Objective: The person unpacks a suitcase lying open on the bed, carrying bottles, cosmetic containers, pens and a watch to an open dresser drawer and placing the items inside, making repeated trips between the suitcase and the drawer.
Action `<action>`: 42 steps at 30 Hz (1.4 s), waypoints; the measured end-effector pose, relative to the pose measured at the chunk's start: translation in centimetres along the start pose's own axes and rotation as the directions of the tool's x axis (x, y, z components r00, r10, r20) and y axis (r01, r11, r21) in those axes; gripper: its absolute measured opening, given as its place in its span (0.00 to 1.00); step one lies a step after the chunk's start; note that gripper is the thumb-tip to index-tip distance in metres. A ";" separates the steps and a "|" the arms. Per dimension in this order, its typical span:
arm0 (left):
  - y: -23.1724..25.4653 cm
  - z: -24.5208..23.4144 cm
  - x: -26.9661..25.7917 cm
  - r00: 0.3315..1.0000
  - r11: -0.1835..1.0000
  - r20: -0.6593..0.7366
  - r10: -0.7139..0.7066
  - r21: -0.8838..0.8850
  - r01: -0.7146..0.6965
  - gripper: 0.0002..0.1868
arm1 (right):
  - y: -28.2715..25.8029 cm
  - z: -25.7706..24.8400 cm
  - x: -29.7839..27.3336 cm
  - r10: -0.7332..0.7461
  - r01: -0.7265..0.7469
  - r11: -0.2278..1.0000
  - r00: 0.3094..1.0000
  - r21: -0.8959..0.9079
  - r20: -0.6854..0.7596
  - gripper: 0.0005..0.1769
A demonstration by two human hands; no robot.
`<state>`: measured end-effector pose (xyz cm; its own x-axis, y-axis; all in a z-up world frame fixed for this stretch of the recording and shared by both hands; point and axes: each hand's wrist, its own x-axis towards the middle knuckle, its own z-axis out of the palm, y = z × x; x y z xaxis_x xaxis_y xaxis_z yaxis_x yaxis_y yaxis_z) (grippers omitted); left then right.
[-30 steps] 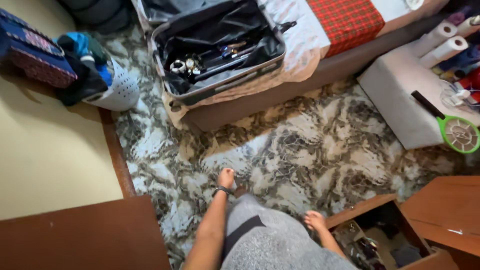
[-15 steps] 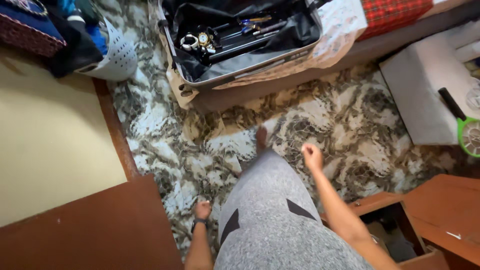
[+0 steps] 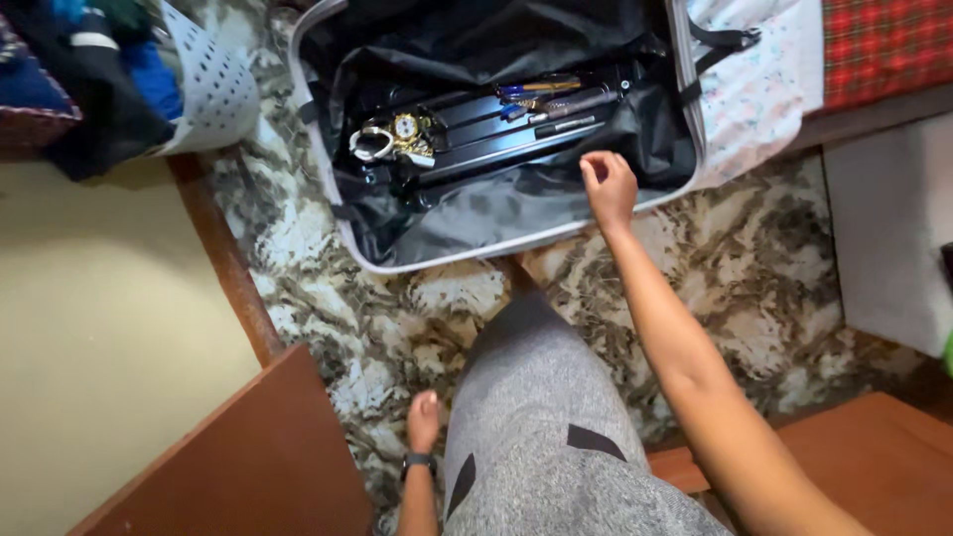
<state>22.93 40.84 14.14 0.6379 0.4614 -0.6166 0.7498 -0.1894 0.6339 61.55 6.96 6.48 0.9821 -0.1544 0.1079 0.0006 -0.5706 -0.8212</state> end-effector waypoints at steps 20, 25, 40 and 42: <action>19.0 8.4 11.6 0.953 0.965 0.260 0.153 -0.246 -0.088 0.15 | 13.3 12.2 13.0 -0.071 0.448 0.726 0.804 -0.523 0.590 0.11; 20.0 7.9 14.2 0.946 0.962 0.274 0.175 -0.253 -0.104 0.15 | 12.9 11.8 11.9 0.080 0.453 0.719 0.700 -0.527 0.710 0.13; 29.0 15.9 21.6 0.871 0.838 0.488 0.052 -0.496 0.228 0.26 | 0.2 7.6 12.1 -0.072 0.341 0.894 0.750 -0.290 0.657 0.16; 28.9 17.3 21.9 0.865 0.735 0.499 0.060 -0.608 0.300 0.29 | -4.3 6.2 9.6 -0.092 0.236 0.964 0.730 -0.123 0.678 0.20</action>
<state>61.56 30.49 10.91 0.6840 -0.0446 -0.7281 0.6355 0.5266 0.5647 72.14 12.98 7.57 0.8441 0.4867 -0.2252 0.2094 -0.6857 -0.6971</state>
